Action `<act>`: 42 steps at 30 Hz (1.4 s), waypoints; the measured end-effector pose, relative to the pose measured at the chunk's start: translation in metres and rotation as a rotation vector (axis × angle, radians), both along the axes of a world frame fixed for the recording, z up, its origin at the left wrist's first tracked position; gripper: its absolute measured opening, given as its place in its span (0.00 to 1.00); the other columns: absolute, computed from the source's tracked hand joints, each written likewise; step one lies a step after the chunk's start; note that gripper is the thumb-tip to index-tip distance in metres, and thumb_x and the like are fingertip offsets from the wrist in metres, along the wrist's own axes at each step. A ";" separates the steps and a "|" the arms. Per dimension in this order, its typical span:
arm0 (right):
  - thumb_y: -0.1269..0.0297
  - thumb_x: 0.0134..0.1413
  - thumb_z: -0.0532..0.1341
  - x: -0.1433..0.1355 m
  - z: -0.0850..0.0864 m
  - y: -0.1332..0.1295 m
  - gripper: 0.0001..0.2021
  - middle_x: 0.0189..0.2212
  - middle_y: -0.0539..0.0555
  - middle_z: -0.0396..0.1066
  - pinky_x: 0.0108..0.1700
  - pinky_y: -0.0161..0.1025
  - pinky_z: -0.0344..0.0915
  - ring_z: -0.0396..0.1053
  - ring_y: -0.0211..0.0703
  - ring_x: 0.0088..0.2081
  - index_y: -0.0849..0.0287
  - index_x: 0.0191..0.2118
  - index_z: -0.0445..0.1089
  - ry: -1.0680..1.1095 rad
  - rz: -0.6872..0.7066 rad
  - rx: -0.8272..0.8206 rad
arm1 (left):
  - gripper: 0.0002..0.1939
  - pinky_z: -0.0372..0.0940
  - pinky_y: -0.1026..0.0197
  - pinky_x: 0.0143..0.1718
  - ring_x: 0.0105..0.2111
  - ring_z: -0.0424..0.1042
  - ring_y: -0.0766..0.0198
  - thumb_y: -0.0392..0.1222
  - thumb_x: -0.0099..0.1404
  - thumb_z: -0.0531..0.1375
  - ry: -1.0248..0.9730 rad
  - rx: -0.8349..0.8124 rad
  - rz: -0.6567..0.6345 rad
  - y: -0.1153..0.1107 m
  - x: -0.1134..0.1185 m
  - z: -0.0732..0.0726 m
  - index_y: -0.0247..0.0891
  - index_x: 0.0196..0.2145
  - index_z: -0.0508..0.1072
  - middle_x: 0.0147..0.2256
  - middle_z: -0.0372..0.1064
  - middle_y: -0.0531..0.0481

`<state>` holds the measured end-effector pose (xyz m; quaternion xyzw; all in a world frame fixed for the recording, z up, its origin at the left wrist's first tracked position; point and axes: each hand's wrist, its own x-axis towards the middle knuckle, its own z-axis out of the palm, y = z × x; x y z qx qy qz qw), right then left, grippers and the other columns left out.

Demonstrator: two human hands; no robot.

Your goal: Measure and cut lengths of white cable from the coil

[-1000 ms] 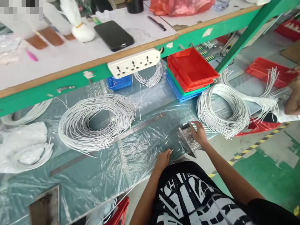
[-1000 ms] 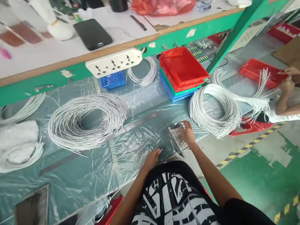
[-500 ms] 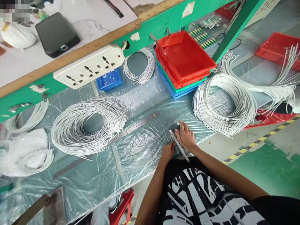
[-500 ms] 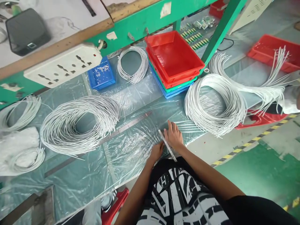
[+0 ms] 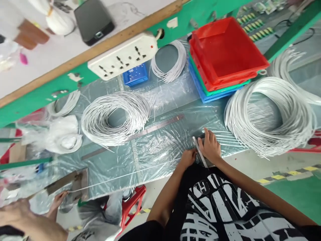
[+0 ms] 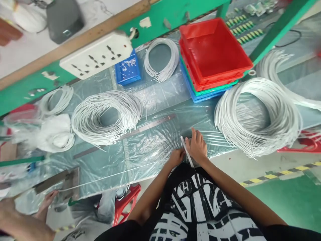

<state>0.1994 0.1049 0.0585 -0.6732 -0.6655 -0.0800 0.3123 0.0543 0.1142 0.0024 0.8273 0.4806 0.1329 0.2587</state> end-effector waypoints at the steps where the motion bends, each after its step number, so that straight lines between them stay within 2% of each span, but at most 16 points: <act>1: 0.52 0.69 0.48 0.000 -0.001 -0.001 0.30 0.58 0.71 0.62 0.43 0.56 0.73 0.66 0.68 0.55 0.62 0.70 0.49 -0.005 -0.004 0.008 | 0.16 0.67 0.57 0.47 0.42 0.75 0.54 0.38 0.74 0.49 0.004 -0.002 0.004 -0.001 0.001 -0.001 0.33 0.46 0.76 0.42 0.77 0.39; 6: 0.50 0.68 0.50 0.001 -0.001 -0.008 0.33 0.57 0.73 0.63 0.42 0.57 0.72 0.67 0.71 0.53 0.63 0.71 0.47 -0.036 -0.018 0.006 | 0.16 0.69 0.56 0.47 0.43 0.76 0.54 0.40 0.74 0.50 0.030 -0.009 0.013 -0.009 0.004 -0.002 0.35 0.49 0.76 0.41 0.77 0.40; 11: 0.48 0.68 0.48 0.002 0.002 -0.015 0.34 0.57 0.78 0.63 0.39 0.62 0.70 0.68 0.78 0.52 0.67 0.70 0.49 -0.031 0.009 0.008 | 0.17 0.71 0.52 0.45 0.43 0.77 0.48 0.42 0.74 0.52 0.059 -0.018 0.014 -0.014 0.008 -0.004 0.34 0.51 0.76 0.41 0.77 0.37; 16: 0.48 0.67 0.50 0.001 0.002 -0.020 0.35 0.56 0.81 0.62 0.40 0.68 0.70 0.67 0.84 0.53 0.68 0.70 0.51 0.023 0.052 0.040 | 0.17 0.71 0.52 0.43 0.44 0.77 0.47 0.42 0.74 0.52 0.098 0.012 -0.028 -0.014 0.009 -0.012 0.34 0.52 0.75 0.42 0.77 0.37; 21: 0.48 0.66 0.50 0.001 -0.002 -0.020 0.36 0.58 0.81 0.62 0.41 0.73 0.69 0.66 0.86 0.54 0.65 0.71 0.49 0.042 0.070 0.057 | 0.18 0.73 0.49 0.41 0.42 0.78 0.44 0.43 0.72 0.54 0.072 0.025 -0.002 -0.013 0.012 -0.022 0.34 0.53 0.76 0.41 0.78 0.37; 24: 0.47 0.66 0.50 0.000 -0.004 -0.020 0.36 0.58 0.82 0.61 0.41 0.76 0.68 0.64 0.88 0.55 0.67 0.71 0.51 0.053 0.085 0.068 | 0.17 0.74 0.50 0.39 0.41 0.78 0.44 0.43 0.70 0.57 0.049 0.029 0.017 -0.013 0.014 -0.025 0.34 0.51 0.77 0.39 0.78 0.37; 27: 0.44 0.66 0.48 -0.003 -0.002 -0.021 0.38 0.59 0.84 0.59 0.43 0.77 0.66 0.62 0.91 0.56 0.71 0.70 0.51 0.079 0.106 0.062 | 0.15 0.76 0.50 0.40 0.41 0.79 0.46 0.40 0.69 0.59 0.013 0.055 0.041 -0.013 0.015 -0.025 0.35 0.50 0.78 0.39 0.78 0.38; 30: 0.39 0.64 0.46 0.000 0.003 -0.022 0.42 0.59 0.83 0.59 0.43 0.80 0.65 0.62 0.91 0.56 0.68 0.71 0.49 0.142 0.070 -0.033 | 0.14 0.76 0.47 0.40 0.41 0.79 0.45 0.40 0.69 0.59 0.003 0.042 0.062 -0.018 0.015 -0.020 0.35 0.49 0.78 0.40 0.78 0.37; 32: 0.36 0.61 0.47 0.008 0.004 -0.022 0.44 0.59 0.82 0.59 0.44 0.83 0.63 0.61 0.92 0.56 0.66 0.72 0.49 0.201 0.038 -0.118 | 0.15 0.76 0.45 0.42 0.43 0.78 0.43 0.41 0.69 0.59 -0.002 -0.004 0.091 -0.026 0.014 -0.012 0.36 0.50 0.78 0.42 0.78 0.35; 34: 0.36 0.59 0.49 0.019 0.000 -0.019 0.46 0.61 0.82 0.58 0.51 0.83 0.61 0.58 0.89 0.60 0.69 0.70 0.51 0.226 0.095 -0.062 | 0.16 0.75 0.46 0.45 0.45 0.78 0.44 0.42 0.70 0.57 -0.106 -0.024 0.154 -0.041 0.010 0.001 0.38 0.51 0.77 0.44 0.78 0.36; 35: 0.37 0.58 0.50 0.023 -0.004 -0.017 0.45 0.61 0.81 0.59 0.55 0.80 0.60 0.58 0.87 0.61 0.70 0.69 0.54 0.225 0.180 0.006 | 0.15 0.74 0.49 0.46 0.45 0.78 0.47 0.42 0.70 0.56 -0.220 -0.013 0.197 -0.051 0.008 0.010 0.39 0.51 0.77 0.44 0.78 0.36; 37: 0.42 0.57 0.53 0.023 -0.015 -0.014 0.38 0.58 0.75 0.65 0.59 0.73 0.63 0.62 0.79 0.61 0.66 0.65 0.61 0.223 0.472 0.057 | 0.14 0.72 0.55 0.46 0.43 0.78 0.52 0.41 0.70 0.56 -0.540 0.051 0.274 -0.075 0.001 0.035 0.39 0.48 0.77 0.42 0.78 0.38; 40: 0.45 0.54 0.59 -0.008 -0.023 -0.026 0.28 0.52 0.60 0.74 0.52 0.64 0.74 0.72 0.68 0.53 0.44 0.60 0.70 0.302 0.932 -0.219 | 0.13 0.70 0.58 0.45 0.40 0.77 0.57 0.45 0.68 0.57 -1.035 0.183 0.328 -0.114 -0.015 0.088 0.35 0.41 0.78 0.38 0.77 0.41; 42: 0.42 0.51 0.61 -0.046 -0.012 -0.047 0.25 0.49 0.56 0.76 0.48 0.60 0.76 0.74 0.64 0.52 0.38 0.55 0.74 0.349 1.091 -0.412 | 0.15 0.69 0.59 0.44 0.38 0.75 0.59 0.50 0.69 0.58 -1.310 0.263 0.363 -0.139 -0.040 0.124 0.35 0.37 0.76 0.35 0.75 0.43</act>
